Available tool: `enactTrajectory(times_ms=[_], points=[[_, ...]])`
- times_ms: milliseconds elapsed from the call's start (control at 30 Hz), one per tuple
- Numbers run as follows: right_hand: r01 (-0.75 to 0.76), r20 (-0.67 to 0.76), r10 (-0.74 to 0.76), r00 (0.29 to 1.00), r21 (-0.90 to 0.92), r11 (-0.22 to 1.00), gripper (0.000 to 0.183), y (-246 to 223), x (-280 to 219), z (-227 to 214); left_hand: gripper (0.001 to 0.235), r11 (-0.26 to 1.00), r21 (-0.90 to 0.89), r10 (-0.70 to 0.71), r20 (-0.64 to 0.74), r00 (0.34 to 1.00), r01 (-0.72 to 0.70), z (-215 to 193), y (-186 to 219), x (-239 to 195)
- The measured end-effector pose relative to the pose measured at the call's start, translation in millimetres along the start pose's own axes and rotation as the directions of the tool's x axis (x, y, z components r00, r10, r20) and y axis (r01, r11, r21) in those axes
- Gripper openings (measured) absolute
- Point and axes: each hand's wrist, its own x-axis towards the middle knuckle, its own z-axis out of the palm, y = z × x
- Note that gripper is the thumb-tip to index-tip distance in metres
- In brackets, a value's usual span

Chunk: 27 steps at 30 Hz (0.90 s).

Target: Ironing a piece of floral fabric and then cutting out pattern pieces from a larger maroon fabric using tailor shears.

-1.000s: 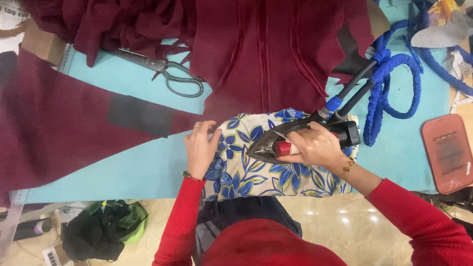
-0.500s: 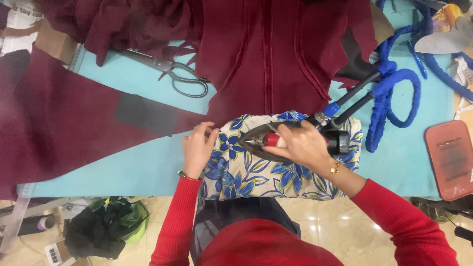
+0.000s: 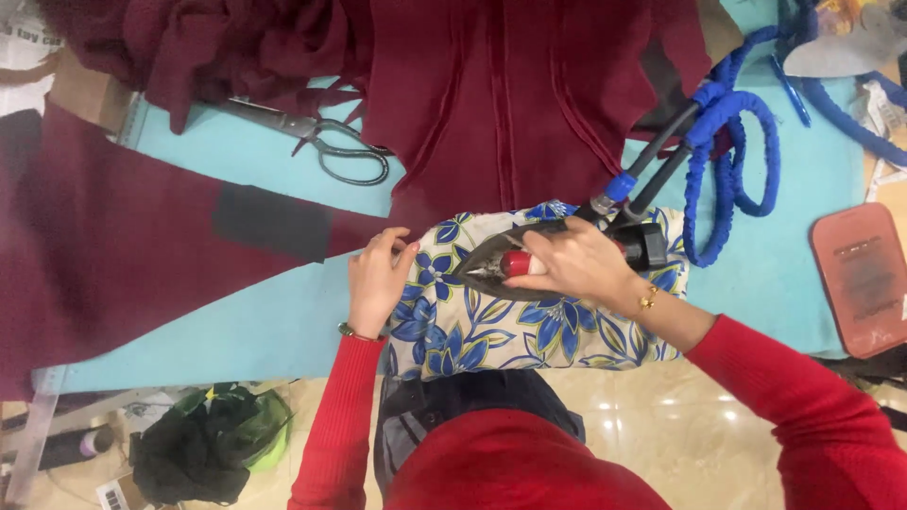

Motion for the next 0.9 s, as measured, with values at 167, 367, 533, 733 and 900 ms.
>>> enactTrajectory(times_ms=[167, 367, 533, 733, 900], points=[[-0.033, -0.012, 0.032, 0.999, -0.06, 0.998, 0.056, 19, -24, 2, 0.028, 0.999, 0.031, -0.019, 0.004, 1.0, 0.019, 2, -1, -1], [-0.043, -0.09, 0.032, 0.995, -0.122, 0.992, 0.059, 21, -31, 5, 0.025, 0.996, 0.071, 0.058, -0.027, 0.998, -0.056, 23, 11, 22], [-0.04, -0.117, 0.028, 0.993, -0.098, 0.994, 0.06, 20, -35, 11, 0.031, 0.991, 0.106, 0.078, 0.051, 0.996, -0.083, 38, 16, 39], [-0.041, -0.146, 0.026, 0.989, -0.103, 0.994, 0.06, 19, -35, 10, 0.031, 0.983, 0.172, 0.055, 0.077, 0.996, -0.068, 49, 12, 40], [-0.036, -0.155, 0.021, 0.988, -0.092, 0.995, 0.062, 19, -33, 8, 0.025, 0.984, 0.174, 0.029, 0.109, 0.994, -0.048, 51, 6, 36]])
